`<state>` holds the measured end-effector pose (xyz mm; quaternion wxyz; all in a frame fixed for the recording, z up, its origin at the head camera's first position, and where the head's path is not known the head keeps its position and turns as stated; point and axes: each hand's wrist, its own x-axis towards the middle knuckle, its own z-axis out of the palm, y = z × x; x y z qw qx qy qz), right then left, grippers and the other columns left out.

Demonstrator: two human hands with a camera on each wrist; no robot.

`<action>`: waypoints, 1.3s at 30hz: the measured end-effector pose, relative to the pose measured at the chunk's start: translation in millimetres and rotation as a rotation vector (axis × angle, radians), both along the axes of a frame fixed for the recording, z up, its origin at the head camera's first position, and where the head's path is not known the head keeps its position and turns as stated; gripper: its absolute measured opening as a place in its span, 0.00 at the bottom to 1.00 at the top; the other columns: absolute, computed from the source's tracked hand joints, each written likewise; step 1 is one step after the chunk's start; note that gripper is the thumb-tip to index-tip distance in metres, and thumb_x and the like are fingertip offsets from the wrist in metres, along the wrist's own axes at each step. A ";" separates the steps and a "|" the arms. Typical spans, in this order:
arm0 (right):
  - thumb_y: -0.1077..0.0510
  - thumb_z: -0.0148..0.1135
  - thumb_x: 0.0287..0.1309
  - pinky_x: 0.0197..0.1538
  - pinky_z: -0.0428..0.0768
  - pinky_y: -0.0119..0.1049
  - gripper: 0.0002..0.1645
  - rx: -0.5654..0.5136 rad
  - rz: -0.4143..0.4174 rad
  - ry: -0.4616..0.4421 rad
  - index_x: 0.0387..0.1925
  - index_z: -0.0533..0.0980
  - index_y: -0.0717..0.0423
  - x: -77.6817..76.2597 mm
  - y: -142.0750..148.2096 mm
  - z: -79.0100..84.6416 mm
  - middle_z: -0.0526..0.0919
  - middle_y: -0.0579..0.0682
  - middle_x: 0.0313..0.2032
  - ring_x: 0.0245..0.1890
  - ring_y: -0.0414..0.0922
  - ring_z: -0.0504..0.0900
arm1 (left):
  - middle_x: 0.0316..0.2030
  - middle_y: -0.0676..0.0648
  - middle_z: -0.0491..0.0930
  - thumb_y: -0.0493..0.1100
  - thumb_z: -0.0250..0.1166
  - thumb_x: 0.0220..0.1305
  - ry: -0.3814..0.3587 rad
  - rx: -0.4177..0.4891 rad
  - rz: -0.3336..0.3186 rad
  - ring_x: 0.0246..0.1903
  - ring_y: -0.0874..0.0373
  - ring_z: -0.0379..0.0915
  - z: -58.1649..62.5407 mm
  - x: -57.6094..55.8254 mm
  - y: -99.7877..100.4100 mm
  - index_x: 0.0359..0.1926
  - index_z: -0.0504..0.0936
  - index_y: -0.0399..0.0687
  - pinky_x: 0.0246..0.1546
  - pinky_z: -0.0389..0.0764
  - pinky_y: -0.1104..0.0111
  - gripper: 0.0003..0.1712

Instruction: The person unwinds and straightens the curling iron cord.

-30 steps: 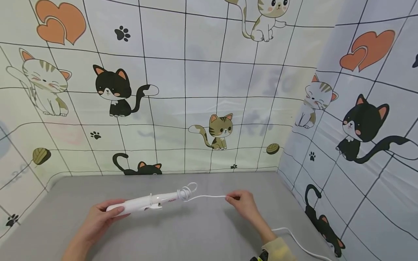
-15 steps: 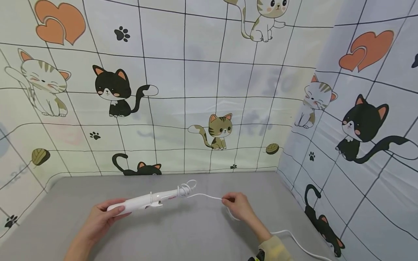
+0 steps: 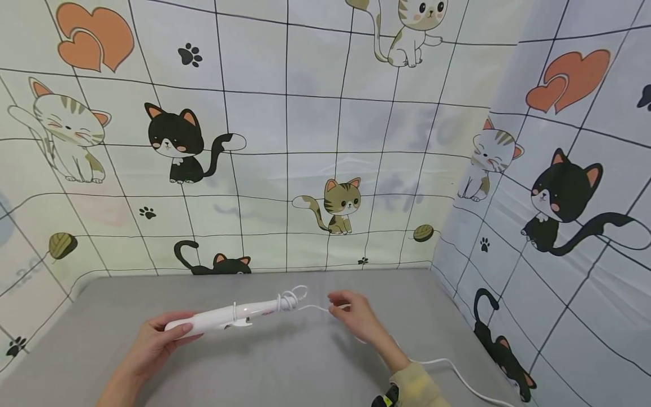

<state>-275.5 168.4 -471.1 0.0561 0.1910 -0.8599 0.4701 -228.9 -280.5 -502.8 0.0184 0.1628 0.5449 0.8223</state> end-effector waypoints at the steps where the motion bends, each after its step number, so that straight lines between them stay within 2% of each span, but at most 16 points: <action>1: 0.65 0.66 0.64 0.52 0.86 0.46 0.18 -0.011 0.023 0.002 0.54 0.80 0.68 -0.7 -2.0 -0.8 0.85 0.63 0.50 0.50 0.57 0.83 | 0.48 0.46 0.87 0.18 0.53 0.68 0.003 -0.004 -0.003 0.49 0.56 0.83 0.1 0.5 -0.2 0.52 0.87 0.34 0.49 0.88 0.55 0.22; 6: 0.68 0.66 0.63 0.57 0.83 0.60 0.20 -0.045 0.122 0.007 0.55 0.78 0.71 -3.7 -7.4 -8.0 0.84 0.65 0.51 0.52 0.61 0.83 | 0.49 0.48 0.87 0.18 0.53 0.68 0.015 -0.018 -0.025 0.49 0.56 0.83 0.8 3.0 0.7 0.52 0.86 0.31 0.49 0.88 0.55 0.21; 8: 0.69 0.66 0.63 0.58 0.82 0.60 0.20 -0.047 0.146 0.006 0.56 0.78 0.72 -4.4 -8.0 -11.2 0.84 0.65 0.51 0.53 0.60 0.83 | 0.49 0.48 0.87 0.18 0.53 0.68 0.014 -0.026 -0.034 0.49 0.56 0.83 0.8 3.2 1.1 0.53 0.86 0.31 0.50 0.88 0.55 0.20; 11: 0.69 0.66 0.64 0.59 0.82 0.58 0.21 -0.052 0.168 -0.001 0.57 0.77 0.72 -4.4 -8.7 -13.9 0.84 0.67 0.52 0.54 0.61 0.82 | 0.49 0.48 0.87 0.19 0.53 0.69 0.008 -0.034 -0.047 0.49 0.56 0.83 0.7 3.1 1.0 0.53 0.86 0.32 0.50 0.88 0.55 0.21; 16: 0.66 0.63 0.68 0.60 0.84 0.48 0.22 -0.044 0.203 -0.036 0.61 0.76 0.70 -5.3 -10.1 -14.7 0.83 0.66 0.54 0.55 0.60 0.83 | 0.50 0.47 0.87 0.18 0.52 0.69 0.018 -0.037 -0.073 0.49 0.56 0.83 -0.5 2.3 -0.1 0.54 0.86 0.33 0.50 0.88 0.54 0.23; 19: 0.66 0.62 0.68 0.58 0.85 0.41 0.19 -0.019 0.229 -0.048 0.58 0.78 0.69 -6.2 -11.4 -15.3 0.84 0.63 0.53 0.54 0.58 0.84 | 0.50 0.48 0.87 0.18 0.51 0.69 0.024 -0.038 -0.091 0.49 0.56 0.83 -0.9 2.1 -1.1 0.54 0.86 0.33 0.51 0.87 0.54 0.23; 22: 0.64 0.64 0.68 0.52 0.85 0.35 0.16 0.013 0.248 -0.072 0.54 0.82 0.67 -5.5 -12.4 -16.2 0.87 0.58 0.48 0.48 0.51 0.85 | 0.51 0.48 0.87 0.19 0.52 0.69 0.023 -0.041 -0.091 0.49 0.56 0.83 -0.7 2.4 -2.0 0.54 0.86 0.34 0.51 0.87 0.54 0.23; 26: 0.61 0.67 0.66 0.37 0.82 0.29 0.14 0.021 0.239 -0.134 0.50 0.84 0.63 -3.2 -13.1 -17.9 0.87 0.48 0.37 0.35 0.40 0.82 | 0.51 0.48 0.87 0.19 0.52 0.69 0.017 -0.036 -0.078 0.49 0.56 0.83 -0.7 3.2 -3.2 0.53 0.87 0.37 0.50 0.88 0.54 0.24; 29: 0.61 0.68 0.65 0.26 0.77 0.26 0.12 -0.010 0.223 -0.163 0.46 0.85 0.64 -1.6 -14.0 -18.2 0.85 0.45 0.31 0.27 0.37 0.77 | 0.51 0.48 0.87 0.18 0.51 0.69 0.013 -0.027 -0.078 0.49 0.56 0.83 -1.1 3.8 -4.2 0.53 0.87 0.36 0.50 0.88 0.55 0.24; 32: 0.61 0.67 0.66 0.20 0.76 0.26 0.11 -0.050 0.197 -0.176 0.43 0.85 0.67 -1.1 -15.1 -18.5 0.84 0.50 0.28 0.24 0.38 0.74 | 0.50 0.48 0.87 0.18 0.51 0.69 0.012 -0.021 -0.080 0.49 0.56 0.83 -1.8 4.7 -5.2 0.54 0.87 0.35 0.50 0.87 0.55 0.23; 37: 0.62 0.66 0.67 0.15 0.80 0.30 0.12 -0.111 0.107 -0.164 0.42 0.84 0.71 -2.0 -16.9 -20.1 0.83 0.63 0.29 0.22 0.40 0.76 | 0.51 0.47 0.87 0.18 0.51 0.69 0.014 -0.020 -0.072 0.49 0.56 0.83 -2.9 6.4 -6.1 0.53 0.87 0.37 0.50 0.87 0.55 0.24; 39: 0.63 0.66 0.67 0.14 0.81 0.32 0.12 -0.132 0.062 -0.157 0.42 0.84 0.72 -3.8 -17.3 -20.6 0.83 0.62 0.28 0.21 0.40 0.77 | 0.51 0.47 0.87 0.18 0.51 0.69 0.014 -0.020 -0.073 0.49 0.56 0.83 -2.9 6.5 -6.5 0.53 0.88 0.38 0.50 0.87 0.55 0.25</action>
